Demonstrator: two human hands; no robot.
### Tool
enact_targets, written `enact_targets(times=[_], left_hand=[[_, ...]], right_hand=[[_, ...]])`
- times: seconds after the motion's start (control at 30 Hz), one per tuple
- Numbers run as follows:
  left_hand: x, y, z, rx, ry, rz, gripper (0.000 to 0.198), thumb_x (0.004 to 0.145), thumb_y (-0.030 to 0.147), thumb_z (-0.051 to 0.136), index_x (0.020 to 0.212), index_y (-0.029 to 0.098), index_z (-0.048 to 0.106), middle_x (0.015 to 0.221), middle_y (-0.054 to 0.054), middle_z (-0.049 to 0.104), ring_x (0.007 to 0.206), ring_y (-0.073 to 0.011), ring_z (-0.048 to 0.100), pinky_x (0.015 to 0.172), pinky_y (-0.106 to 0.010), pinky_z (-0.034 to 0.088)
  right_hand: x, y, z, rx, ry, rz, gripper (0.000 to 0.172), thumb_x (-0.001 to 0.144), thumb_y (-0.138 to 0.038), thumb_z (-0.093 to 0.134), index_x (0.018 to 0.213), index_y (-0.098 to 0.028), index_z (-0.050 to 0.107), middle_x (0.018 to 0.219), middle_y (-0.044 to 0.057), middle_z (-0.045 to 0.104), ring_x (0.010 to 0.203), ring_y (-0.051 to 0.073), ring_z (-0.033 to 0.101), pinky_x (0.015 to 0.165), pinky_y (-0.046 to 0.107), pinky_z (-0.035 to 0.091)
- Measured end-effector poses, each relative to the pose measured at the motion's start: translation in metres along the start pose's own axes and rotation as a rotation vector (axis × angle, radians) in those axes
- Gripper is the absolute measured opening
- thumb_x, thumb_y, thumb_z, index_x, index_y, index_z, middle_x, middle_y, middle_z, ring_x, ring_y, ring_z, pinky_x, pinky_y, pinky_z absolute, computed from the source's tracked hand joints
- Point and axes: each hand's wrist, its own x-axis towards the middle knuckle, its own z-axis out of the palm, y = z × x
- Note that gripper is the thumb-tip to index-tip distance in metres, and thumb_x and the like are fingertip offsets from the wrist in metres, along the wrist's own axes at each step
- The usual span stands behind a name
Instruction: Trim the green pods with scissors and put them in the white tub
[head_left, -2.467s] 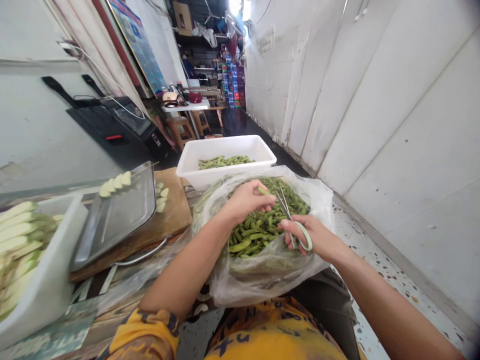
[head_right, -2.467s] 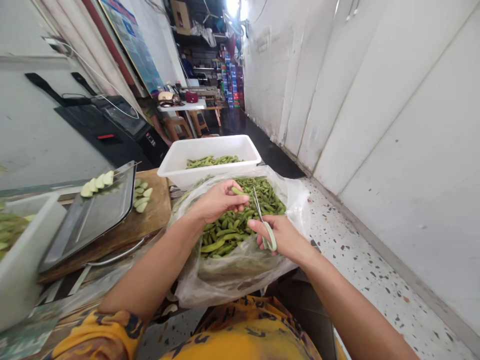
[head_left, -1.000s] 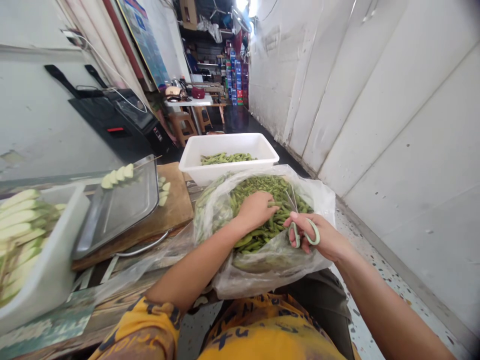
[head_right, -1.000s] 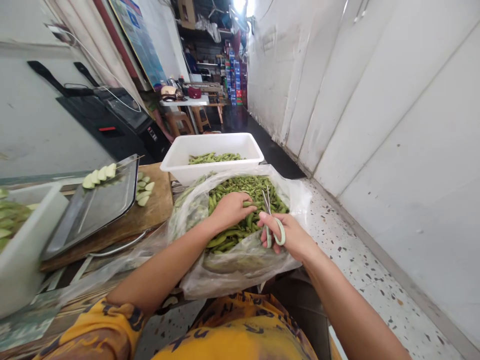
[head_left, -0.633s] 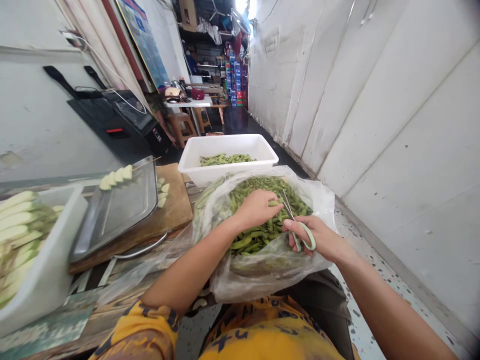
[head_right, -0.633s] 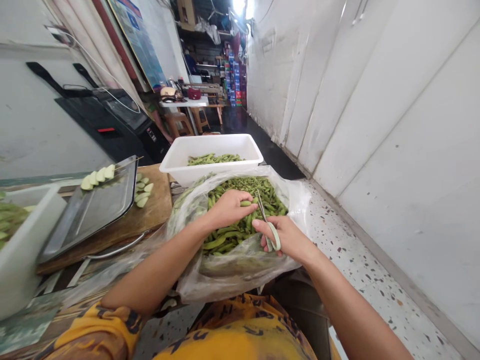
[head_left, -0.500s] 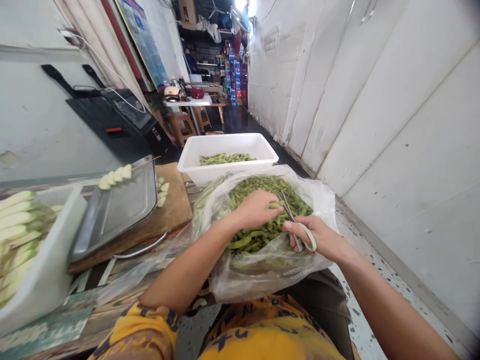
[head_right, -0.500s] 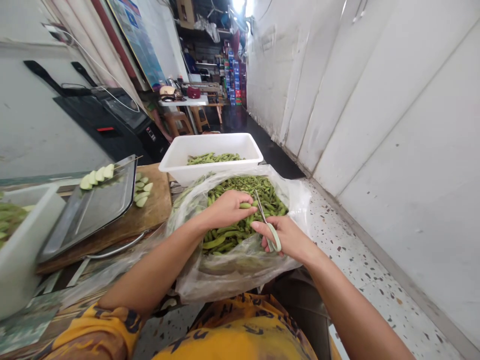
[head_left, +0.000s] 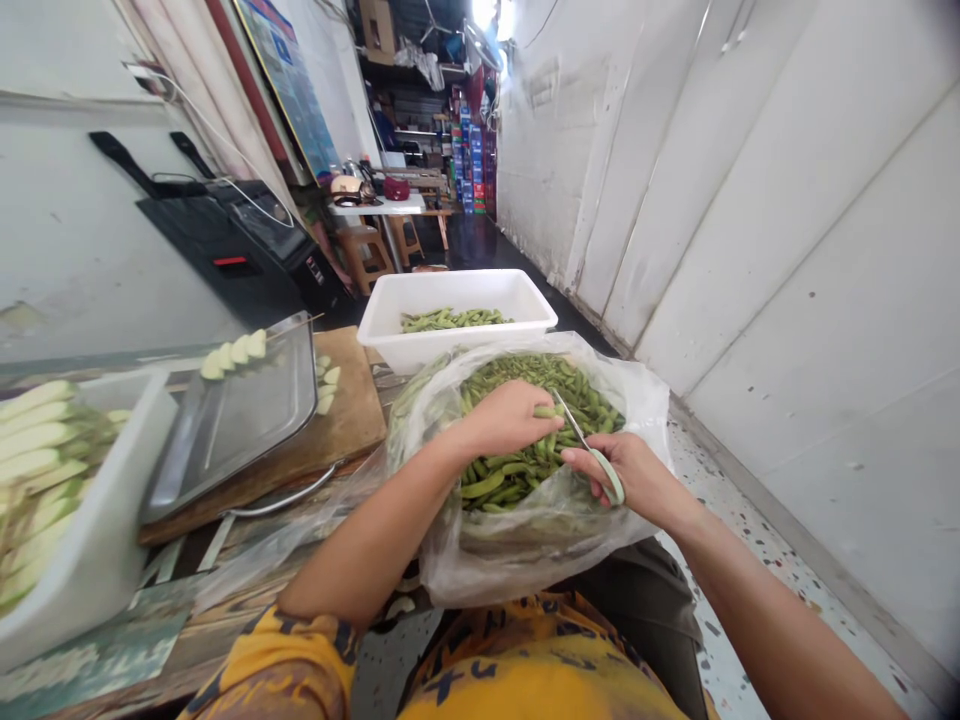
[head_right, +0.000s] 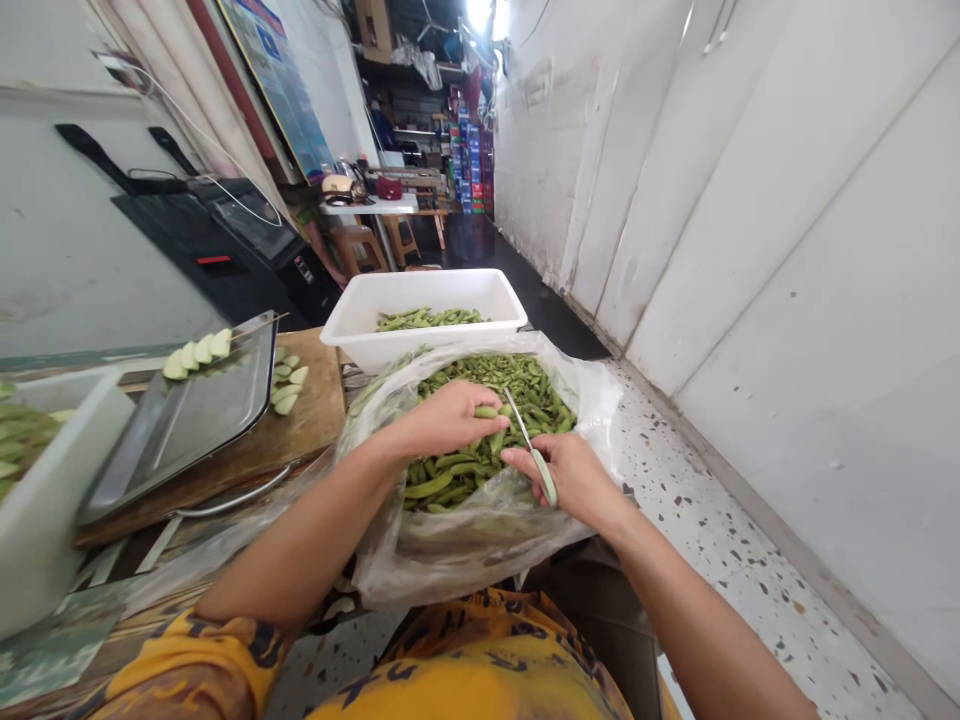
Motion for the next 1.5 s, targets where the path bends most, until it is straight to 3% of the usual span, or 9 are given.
enact_targets(times=[0.33, 0.73, 0.87, 1.0, 1.17, 1.27, 1.33, 1.43, 1.5], left_hand=[[0.012, -0.003, 0.015, -0.774, 0.383, -0.287, 0.019, 0.071, 0.027, 0.065, 0.070, 0.016, 0.050, 0.069, -0.004, 0.068, 0.059, -0.0119, 0.061, 0.053, -0.021, 0.041], [0.008, 0.001, 0.025, -0.595, 0.401, -0.217, 0.021, 0.071, 0.030, 0.063, 0.062, 0.017, 0.049, 0.051, 0.004, 0.058, 0.047, -0.0079, 0.049, 0.050, -0.021, 0.039], [0.008, 0.000, 0.027, -0.528, 0.402, -0.220, 0.020, 0.070, 0.030, 0.061, 0.059, 0.018, 0.048, 0.048, 0.005, 0.055, 0.046, -0.0083, 0.047, 0.051, -0.021, 0.038], [0.006, -0.002, 0.011, -0.476, 0.470, -0.229, 0.021, 0.069, 0.030, 0.061, 0.059, 0.018, 0.047, 0.047, 0.005, 0.051, 0.044, -0.0075, 0.043, 0.048, -0.021, 0.034], [0.001, 0.000, -0.040, -0.494, 0.735, -0.227, 0.018, 0.072, 0.031, 0.058, 0.064, 0.018, 0.049, 0.045, 0.006, 0.037, 0.040, -0.0056, 0.030, 0.042, -0.020, 0.022], [0.003, 0.005, -0.055, -0.563, 0.619, -0.264, 0.020, 0.076, 0.033, 0.050, 0.064, 0.017, 0.054, 0.042, 0.007, 0.024, 0.036, -0.0056, 0.019, 0.041, -0.022, 0.015], [0.008, 0.004, -0.050, -0.486, 0.369, -0.265, 0.025, 0.077, 0.036, 0.048, 0.067, 0.017, 0.060, 0.041, 0.006, 0.022, 0.035, -0.0068, 0.020, 0.042, -0.023, 0.019], [0.019, -0.009, -0.030, -0.096, 0.007, -0.252, 0.024, 0.070, 0.038, 0.056, 0.065, 0.017, 0.066, 0.041, 0.002, 0.037, 0.040, -0.0112, 0.037, 0.047, -0.025, 0.032], [0.025, -0.020, -0.020, 0.061, -0.046, -0.245, 0.017, 0.064, 0.032, 0.061, 0.059, 0.016, 0.066, 0.045, -0.001, 0.048, 0.049, -0.0142, 0.047, 0.053, -0.026, 0.037]], right_hand=[[-0.004, -0.007, 0.003, 0.224, -0.091, 0.009, 0.048, 0.080, -0.062, 0.056, 0.081, -0.015, 0.062, 0.066, 0.003, 0.059, 0.053, 0.013, 0.053, 0.038, 0.022, 0.043], [0.003, -0.015, 0.009, 0.362, 0.001, 0.030, 0.049, 0.076, -0.065, 0.058, 0.074, -0.016, 0.061, 0.051, 0.000, 0.055, 0.043, 0.012, 0.051, 0.032, 0.019, 0.032], [0.004, -0.013, 0.010, 0.348, 0.047, 0.070, 0.049, 0.076, -0.064, 0.059, 0.068, -0.016, 0.059, 0.044, -0.003, 0.049, 0.034, 0.007, 0.039, 0.029, 0.017, 0.021], [0.004, -0.007, 0.007, 0.397, 0.011, 0.086, 0.049, 0.075, -0.065, 0.060, 0.072, -0.015, 0.059, 0.047, -0.002, 0.052, 0.039, 0.009, 0.046, 0.031, 0.017, 0.030], [-0.002, -0.004, 0.000, 0.466, -0.056, 0.007, 0.050, 0.079, -0.063, 0.058, 0.085, -0.014, 0.062, 0.061, 0.003, 0.060, 0.052, 0.013, 0.056, 0.039, 0.020, 0.043], [-0.004, -0.005, -0.002, 0.472, -0.077, 0.009, 0.049, 0.078, -0.062, 0.059, 0.085, -0.014, 0.062, 0.061, 0.003, 0.059, 0.054, 0.014, 0.056, 0.039, 0.020, 0.042], [-0.004, -0.005, -0.001, 0.467, -0.095, 0.007, 0.049, 0.078, -0.062, 0.059, 0.084, -0.014, 0.062, 0.060, 0.003, 0.059, 0.053, 0.014, 0.056, 0.039, 0.020, 0.041], [-0.005, -0.005, -0.002, 0.450, -0.114, -0.014, 0.050, 0.078, -0.063, 0.058, 0.083, -0.014, 0.062, 0.059, 0.003, 0.059, 0.053, 0.014, 0.056, 0.039, 0.021, 0.041], [-0.007, -0.005, -0.003, 0.453, -0.105, -0.018, 0.050, 0.077, -0.063, 0.058, 0.083, -0.014, 0.063, 0.059, 0.003, 0.059, 0.053, 0.015, 0.056, 0.039, 0.021, 0.041]])
